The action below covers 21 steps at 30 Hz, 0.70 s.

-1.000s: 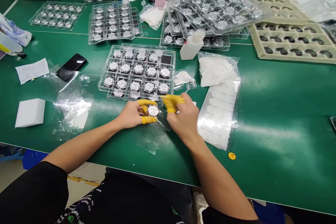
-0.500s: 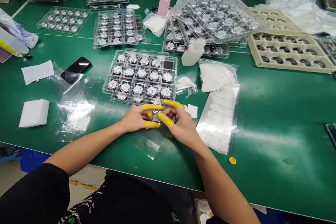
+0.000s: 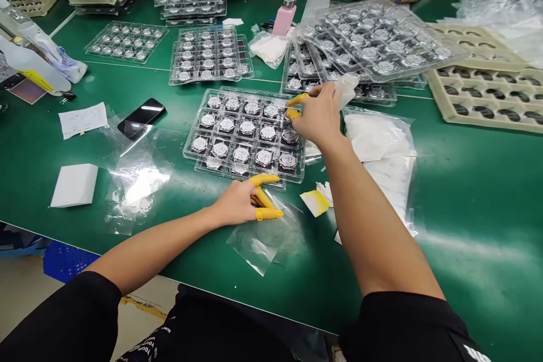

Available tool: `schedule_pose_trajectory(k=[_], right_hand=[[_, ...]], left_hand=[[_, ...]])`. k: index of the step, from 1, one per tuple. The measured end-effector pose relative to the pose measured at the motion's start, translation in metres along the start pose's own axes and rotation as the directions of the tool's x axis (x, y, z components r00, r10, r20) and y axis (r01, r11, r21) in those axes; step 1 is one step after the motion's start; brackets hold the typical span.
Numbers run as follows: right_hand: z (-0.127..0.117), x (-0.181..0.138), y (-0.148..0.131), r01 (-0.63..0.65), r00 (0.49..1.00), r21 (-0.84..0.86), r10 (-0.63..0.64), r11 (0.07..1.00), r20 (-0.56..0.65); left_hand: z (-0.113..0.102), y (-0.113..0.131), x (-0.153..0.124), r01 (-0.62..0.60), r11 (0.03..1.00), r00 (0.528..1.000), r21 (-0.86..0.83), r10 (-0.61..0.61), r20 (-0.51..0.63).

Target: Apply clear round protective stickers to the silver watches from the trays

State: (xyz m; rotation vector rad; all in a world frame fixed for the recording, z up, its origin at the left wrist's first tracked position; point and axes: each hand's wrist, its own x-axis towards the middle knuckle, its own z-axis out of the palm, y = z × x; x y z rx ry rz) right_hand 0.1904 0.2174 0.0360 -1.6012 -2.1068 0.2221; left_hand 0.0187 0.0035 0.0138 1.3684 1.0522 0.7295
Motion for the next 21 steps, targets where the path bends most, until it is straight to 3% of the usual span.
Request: schedule_pose_trajectory(k=[2, 5, 9, 12, 14, 16, 18, 20, 21], right_hand=[[0.008, 0.001, -0.01, 0.021, 1.0, -0.035, -0.021, 0.999, -0.008], [0.026, 0.009, -0.018, -0.063, 0.996, -0.018, 0.064, 0.998, 0.064], [0.049, 0.028, -0.014, -0.044, 0.997, 0.109, 0.037, 0.993, 0.064], [0.05, 0.035, -0.012, -0.046, 0.992, 0.222, 0.019, 0.974, 0.123], [0.038, 0.028, -0.014, -0.062, 0.996, 0.245, 0.042, 0.968, 0.084], [0.014, 0.003, -0.02, -0.085, 0.995, 0.301, 0.099, 0.95, -0.033], [-0.016, -0.039, -0.027, -0.138, 0.982, 0.453, 0.182, 0.881, -0.054], [-0.042, -0.092, -0.036, -0.27, 0.963, 0.633, 0.19, 0.725, 0.193], [-0.051, -0.118, -0.041, -0.356, 0.928, 0.668, 0.161, 0.654, 0.337]], left_hand=[[0.0, 0.002, 0.0, 0.018, 1.0, 0.999, -0.002, -0.018, 0.026], [0.0, 0.004, -0.001, 0.03, 1.0, 0.999, 0.0, -0.03, 0.045], [0.0, 0.001, 0.0, -0.007, 1.0, 1.0, 0.015, 0.007, 0.012], [0.0, -0.002, 0.001, -0.009, 0.998, 1.0, 0.057, 0.009, 0.004], [0.0, -0.003, 0.002, -0.004, 0.998, 1.0, 0.062, 0.005, -0.008], [0.0, -0.003, 0.004, -0.004, 0.999, 1.0, 0.045, 0.005, -0.03], [-0.001, -0.004, 0.004, -0.006, 1.0, 0.999, 0.028, 0.007, -0.046], [-0.001, -0.004, 0.004, -0.008, 1.0, 0.999, 0.008, 0.008, -0.04], [-0.001, -0.005, 0.004, -0.012, 1.0, 0.999, -0.009, 0.012, -0.033]])
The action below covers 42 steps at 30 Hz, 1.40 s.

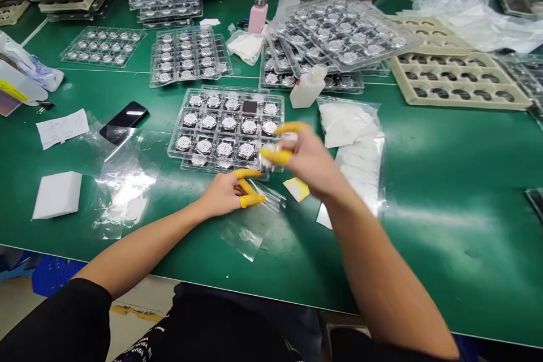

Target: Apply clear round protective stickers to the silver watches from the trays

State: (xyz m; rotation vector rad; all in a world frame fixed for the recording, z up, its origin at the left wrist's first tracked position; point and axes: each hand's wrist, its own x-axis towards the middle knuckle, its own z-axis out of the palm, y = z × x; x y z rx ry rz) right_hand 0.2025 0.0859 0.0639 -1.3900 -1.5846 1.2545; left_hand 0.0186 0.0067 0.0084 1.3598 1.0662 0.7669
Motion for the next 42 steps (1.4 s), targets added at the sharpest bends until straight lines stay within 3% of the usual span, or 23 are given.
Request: schedule_pose_trajectory(k=[1, 4, 8, 12, 14, 16, 18, 20, 21, 23, 25, 26, 28, 29, 30, 32, 34, 37, 42], right_hand=[[0.002, -0.024, 0.002, -0.079, 0.992, 0.059, 0.073, 0.995, 0.098], [0.015, -0.064, 0.014, -0.243, 0.959, 0.175, 0.209, 0.954, 0.19], [0.027, -0.062, 0.025, -0.295, 0.948, 0.247, 0.25, 0.923, 0.196], [0.022, -0.055, 0.025, -0.276, 0.951, 0.218, 0.233, 0.936, 0.201], [0.007, -0.057, 0.026, -0.223, 0.966, 0.041, 0.215, 0.974, 0.142], [-0.017, -0.059, 0.029, -0.18, 0.983, -0.305, 0.163, 0.935, -0.081], [-0.045, -0.059, 0.037, -0.303, 0.939, -0.622, 0.115, 0.722, -0.324], [-0.068, -0.058, 0.047, -0.403, 0.914, -0.747, 0.192, 0.529, -0.358], [-0.076, -0.056, 0.052, -0.394, 0.918, -0.767, 0.248, 0.506, -0.308], [-0.083, -0.052, 0.059, -0.329, 0.94, -0.742, 0.276, 0.584, -0.199], [-0.079, -0.049, 0.06, -0.281, 0.954, -0.704, 0.107, 0.652, -0.282], [-0.072, -0.049, 0.058, -0.261, 0.924, -0.707, -0.043, 0.657, -0.38], [-0.053, -0.052, 0.052, -0.125, 0.79, -0.764, -0.402, 0.633, -0.463], [-0.041, -0.054, 0.049, 0.018, 0.752, -0.798, -0.534, 0.603, -0.386], [-0.029, -0.057, 0.046, 0.196, 0.746, -0.801, -0.616, 0.566, -0.253], [-0.008, -0.064, 0.041, 0.526, 0.749, -0.666, -0.659, 0.529, 0.069], [0.003, -0.07, 0.04, 0.661, 0.72, -0.513, -0.656, 0.548, 0.226], [0.003, -0.071, 0.039, 0.695, 0.7, -0.446, -0.673, 0.565, 0.238], [0.005, -0.06, 0.042, 0.736, 0.65, -0.444, -0.717, 0.51, 0.254]], left_hand=[[0.0, -0.001, 0.0, -0.005, 1.0, 1.0, -0.019, 0.005, 0.009], [-0.001, -0.003, -0.002, -0.034, 0.999, 0.999, -0.015, 0.035, 0.017], [-0.002, -0.004, -0.003, -0.03, 1.0, 1.0, 0.0, 0.03, 0.003], [-0.001, -0.001, -0.004, 0.014, 0.998, 0.999, -0.055, -0.016, -0.036], [0.0, 0.0, -0.004, 0.04, 0.998, 0.998, -0.052, -0.043, -0.046], [0.0, 0.001, -0.004, 0.057, 0.996, 0.996, -0.066, -0.062, -0.068], [0.001, 0.001, -0.003, 0.054, 0.995, 0.994, -0.089, -0.063, -0.094], [0.002, 0.0, -0.003, 0.045, 0.994, 0.992, -0.099, -0.056, -0.112], [0.002, 0.0, -0.002, 0.045, 0.994, 0.992, -0.098, -0.056, -0.117], [0.002, 0.0, -0.002, 0.052, 0.995, 0.99, -0.09, -0.063, -0.123], [0.003, 0.001, -0.002, 0.056, 0.994, 0.99, -0.089, -0.067, -0.128], [0.002, 0.001, -0.002, 0.055, 0.994, 0.989, -0.092, -0.067, -0.131], [0.002, 0.0, -0.002, 0.052, 0.993, 0.989, -0.103, -0.066, -0.131], [0.002, 0.0, -0.002, 0.051, 0.992, 0.989, -0.112, -0.066, -0.131], [0.002, -0.001, -0.001, 0.051, 0.991, 0.989, -0.123, -0.067, -0.13], [0.002, -0.003, -0.001, 0.054, 0.987, 0.99, -0.15, -0.072, -0.122], [0.002, -0.004, 0.0, 0.061, 0.984, 0.99, -0.17, -0.081, -0.114], [0.001, -0.006, 0.0, 0.068, 0.981, 0.991, -0.183, -0.088, -0.104], [0.0, -0.007, 0.001, 0.04, 0.989, 0.998, -0.14, -0.046, -0.041]])
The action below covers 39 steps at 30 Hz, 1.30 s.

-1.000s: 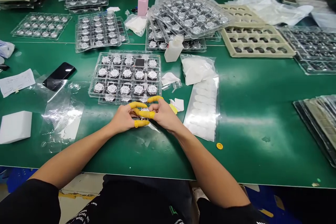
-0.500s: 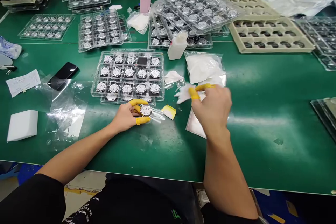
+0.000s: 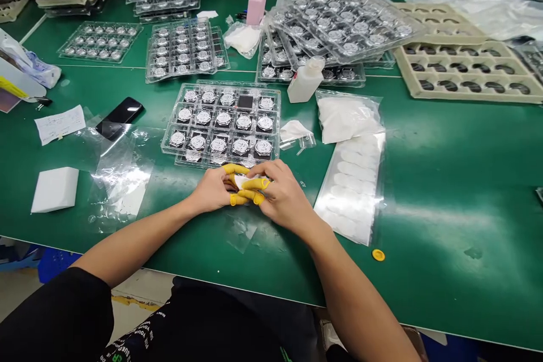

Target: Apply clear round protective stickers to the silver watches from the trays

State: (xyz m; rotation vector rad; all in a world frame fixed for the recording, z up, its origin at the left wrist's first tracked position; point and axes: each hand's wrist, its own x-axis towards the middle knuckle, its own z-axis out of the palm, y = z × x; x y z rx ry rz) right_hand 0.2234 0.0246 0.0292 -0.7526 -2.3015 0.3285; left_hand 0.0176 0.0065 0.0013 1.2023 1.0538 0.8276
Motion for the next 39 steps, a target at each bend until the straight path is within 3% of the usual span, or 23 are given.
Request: schedule_pose_trajectory(k=[4, 7, 11, 13, 17, 21, 25, 33, 37, 39], right_hand=[[0.003, 0.002, 0.004, -0.043, 0.995, -0.023, 0.041, 0.999, -0.087], [-0.003, 0.001, 0.004, -0.047, 0.999, 0.011, 0.047, 0.999, -0.017], [-0.002, 0.004, 0.005, 0.068, 0.997, 0.095, -0.071, 0.993, 0.035], [0.001, 0.006, 0.009, 0.071, 0.997, 0.012, -0.071, 0.997, -0.006], [-0.001, 0.003, 0.015, -0.045, 0.997, -0.16, 0.034, 0.986, -0.076], [-0.005, 0.001, 0.01, -0.086, 0.989, -0.082, 0.075, 0.993, -0.13], [0.0, 0.001, 0.01, -0.074, 0.996, 0.038, 0.076, 0.997, -0.053], [0.001, -0.002, 0.011, -0.033, 0.999, 0.022, 0.033, 0.999, -0.006], [0.001, 0.001, 0.012, -0.075, 0.992, -0.009, 0.073, 0.997, -0.102], [0.0, 0.0, 0.013, -0.084, 0.993, 0.017, 0.085, 0.996, -0.081]], left_hand=[[0.0, 0.003, 0.0, 0.028, 1.0, 1.0, -0.013, -0.028, -0.005], [0.0, 0.004, 0.0, 0.045, 0.999, 0.999, -0.011, -0.045, -0.02], [-0.001, 0.001, 0.001, 0.027, 0.999, 0.999, -0.032, -0.026, 0.022], [-0.001, 0.001, 0.001, 0.03, 0.998, 0.999, -0.055, -0.029, 0.026], [-0.001, 0.004, 0.002, 0.062, 0.997, 0.998, -0.046, -0.061, 0.01], [-0.001, 0.006, 0.002, 0.062, 0.997, 0.998, -0.049, -0.062, 0.003], [0.0, 0.004, 0.001, 0.05, 0.997, 0.999, -0.064, -0.049, 0.013], [0.0, 0.004, 0.0, 0.029, 1.0, 1.0, 0.007, -0.029, -0.008], [0.001, 0.005, -0.001, 0.022, 1.0, 1.0, 0.007, -0.022, -0.017], [0.001, 0.005, -0.001, 0.031, 0.999, 0.999, 0.006, -0.031, -0.026]])
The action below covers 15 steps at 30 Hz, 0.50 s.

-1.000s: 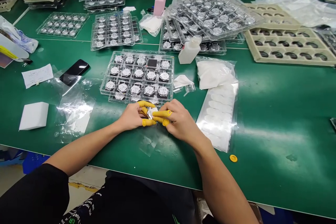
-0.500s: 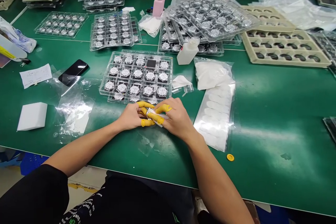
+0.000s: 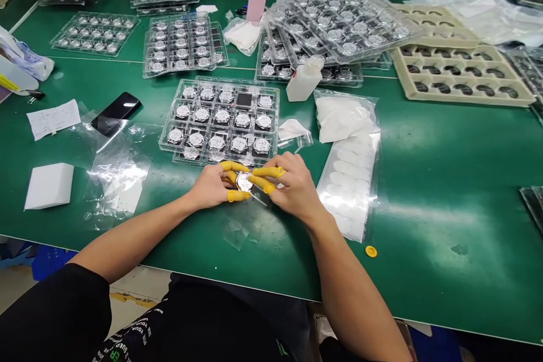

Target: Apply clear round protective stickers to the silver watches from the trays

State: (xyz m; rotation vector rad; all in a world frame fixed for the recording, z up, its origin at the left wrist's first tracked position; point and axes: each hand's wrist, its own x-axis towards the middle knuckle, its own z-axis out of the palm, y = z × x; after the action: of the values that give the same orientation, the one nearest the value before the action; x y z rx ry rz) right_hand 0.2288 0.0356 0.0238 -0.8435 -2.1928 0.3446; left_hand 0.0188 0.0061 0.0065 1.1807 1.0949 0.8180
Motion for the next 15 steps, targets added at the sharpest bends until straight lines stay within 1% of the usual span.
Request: schedule_pose_trajectory(k=[2, 3, 7, 8, 11, 13, 15], right_hand=[[-0.0001, 0.0003, 0.0011, 0.013, 0.997, 0.052, -0.018, 0.999, 0.081], [0.0004, 0.0008, 0.0012, 0.015, 0.995, 0.061, -0.021, 0.998, 0.095], [0.0017, 0.0018, -0.0005, -0.021, 1.0, 0.008, 0.021, 1.0, -0.013], [0.0015, 0.0014, -0.001, -0.018, 1.0, 0.008, 0.018, 1.0, -0.004], [0.0016, -0.0001, -0.0018, 0.033, 0.995, 0.069, -0.039, 0.997, 0.088], [0.0027, 0.0, -0.001, 0.063, 0.996, 0.082, -0.068, 0.995, 0.06], [0.0033, 0.0003, 0.0003, 0.066, 0.998, 0.033, -0.066, 0.997, -0.009]], left_hand=[[0.0003, -0.0011, -0.0005, -0.007, 1.0, 1.0, 0.012, 0.007, 0.011], [0.0005, -0.0018, -0.0008, -0.014, 1.0, 1.0, 0.02, 0.013, 0.017], [0.002, -0.004, -0.0016, -0.02, 0.999, 1.0, 0.033, 0.02, 0.005], [0.0023, -0.0042, -0.0016, -0.019, 0.999, 1.0, 0.029, 0.019, 0.0], [0.0024, -0.0044, -0.0012, -0.037, 0.999, 0.999, 0.035, 0.037, -0.001], [0.0019, -0.0044, -0.0007, -0.04, 0.998, 0.999, 0.043, 0.04, -0.004], [0.0016, -0.0045, -0.0002, -0.024, 0.999, 1.0, 0.026, 0.025, -0.018]])
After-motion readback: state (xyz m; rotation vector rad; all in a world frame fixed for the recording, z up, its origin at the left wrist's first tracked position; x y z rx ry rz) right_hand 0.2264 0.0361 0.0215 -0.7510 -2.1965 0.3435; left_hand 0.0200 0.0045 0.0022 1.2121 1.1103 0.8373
